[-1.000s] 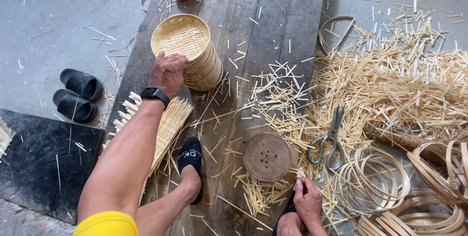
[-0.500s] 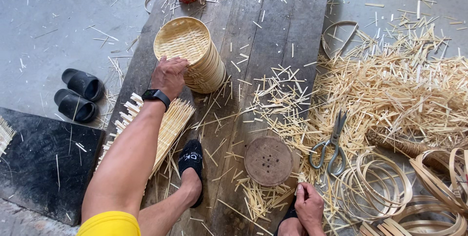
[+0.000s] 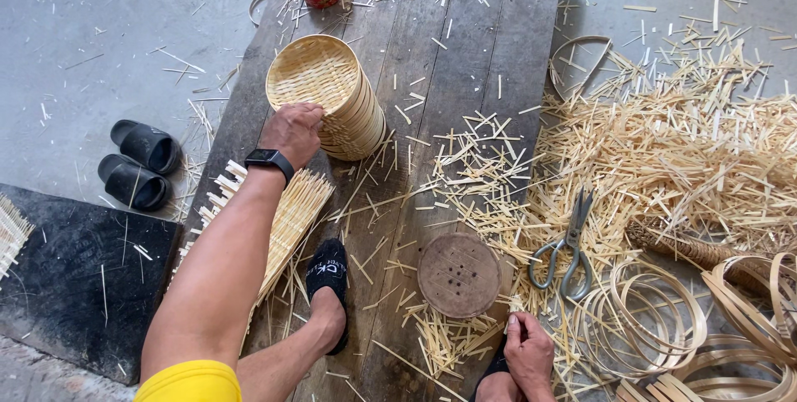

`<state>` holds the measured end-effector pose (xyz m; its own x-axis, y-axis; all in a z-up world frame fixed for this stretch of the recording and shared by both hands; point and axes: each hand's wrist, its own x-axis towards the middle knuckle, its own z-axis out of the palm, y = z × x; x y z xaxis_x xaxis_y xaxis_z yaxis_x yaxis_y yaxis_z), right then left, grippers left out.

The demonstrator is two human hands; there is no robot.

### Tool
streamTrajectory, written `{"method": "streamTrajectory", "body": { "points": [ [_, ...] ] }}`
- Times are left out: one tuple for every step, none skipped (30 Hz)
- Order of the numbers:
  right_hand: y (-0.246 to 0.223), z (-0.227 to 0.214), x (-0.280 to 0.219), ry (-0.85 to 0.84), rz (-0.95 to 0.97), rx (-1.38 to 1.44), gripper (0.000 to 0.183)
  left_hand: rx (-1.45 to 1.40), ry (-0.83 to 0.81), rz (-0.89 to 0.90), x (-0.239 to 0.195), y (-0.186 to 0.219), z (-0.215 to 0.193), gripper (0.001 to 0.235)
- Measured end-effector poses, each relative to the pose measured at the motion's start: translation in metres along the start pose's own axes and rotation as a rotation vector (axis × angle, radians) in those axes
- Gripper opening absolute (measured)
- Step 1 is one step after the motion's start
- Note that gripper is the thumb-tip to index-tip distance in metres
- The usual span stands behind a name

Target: The person weaves bamboo strips into circular basket bases using a wooden mold and shears. They repeatedly cut strips, fit them into the mold, and trim excess material, stacking finished pieces nearby.

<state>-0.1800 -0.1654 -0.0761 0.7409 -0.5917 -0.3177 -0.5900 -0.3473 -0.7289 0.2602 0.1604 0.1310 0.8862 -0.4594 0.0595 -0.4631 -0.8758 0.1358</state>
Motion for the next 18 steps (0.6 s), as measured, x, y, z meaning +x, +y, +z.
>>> {"method": "streamTrajectory", "body": {
  "points": [
    [0.0,0.0,0.0,0.003,-0.007,-0.002,0.018,0.025,-0.025,-0.021,0.0,0.001,0.0,0.022],
    [0.0,0.0,0.0,0.006,-0.016,-0.003,0.018,0.051,-0.048,-0.042,0.001,0.001,0.001,0.023],
    [0.0,0.0,0.001,0.006,-0.018,-0.011,0.018,0.082,-0.068,-0.043,0.002,0.001,0.001,0.025],
    [-0.001,0.0,0.001,0.008,-0.02,-0.019,0.018,0.113,-0.087,-0.044,0.004,0.001,0.002,0.027],
    [-0.002,0.0,0.001,0.009,-0.023,-0.027,0.018,0.143,-0.106,-0.044,0.006,0.002,0.003,0.03],
    [-0.002,0.0,0.001,0.011,-0.019,-0.016,0.018,0.211,0.024,0.036,0.006,0.004,0.006,0.027],
    [-0.002,-0.001,0.001,0.013,-0.015,-0.005,0.019,0.277,0.155,0.116,0.005,0.006,0.008,0.027],
    [-0.002,-0.002,-0.001,0.011,-0.01,0.005,0.019,0.342,0.283,0.195,0.001,0.008,0.01,0.03],
    [-0.002,-0.002,-0.002,0.011,-0.014,0.009,0.019,0.296,0.341,0.21,-0.006,0.011,0.015,0.033],
    [-0.003,-0.002,0.0,0.009,-0.018,0.014,0.019,0.249,0.398,0.225,-0.017,0.016,0.021,0.037],
    [-0.004,-0.001,0.002,0.008,-0.021,0.018,0.019,0.201,0.455,0.24,-0.031,0.019,0.028,0.041],
    [-0.003,-0.002,0.001,0.001,-0.008,0.017,0.019,0.154,0.4,0.248,-0.049,0.024,0.037,0.04],
    [-0.003,-0.001,0.001,-0.006,0.005,0.015,0.019,0.107,0.345,0.255,-0.067,0.026,0.048,0.039],
    [-0.003,-0.002,0.001,-0.015,0.016,0.012,0.02,0.021,0.184,0.129,-0.088,0.024,0.056,0.046],
    [-0.004,-0.002,0.0,-0.015,0.014,0.021,0.02,-0.065,0.023,0.003,-0.108,0.019,0.064,0.054],
    [-0.003,-0.003,-0.001,-0.015,0.011,0.03,0.02,-0.008,-0.122,-0.162,-0.121,0.012,0.074,0.063],
    [-0.003,-0.004,-0.003,-0.015,0.009,0.039,0.02,0.05,-0.265,-0.328,-0.133,0.003,0.082,0.073],
    [-0.004,-0.004,-0.002,-0.007,-0.012,0.043,0.02,0.088,-0.412,-0.489,-0.144,-0.006,0.088,0.074]
  ]
}}
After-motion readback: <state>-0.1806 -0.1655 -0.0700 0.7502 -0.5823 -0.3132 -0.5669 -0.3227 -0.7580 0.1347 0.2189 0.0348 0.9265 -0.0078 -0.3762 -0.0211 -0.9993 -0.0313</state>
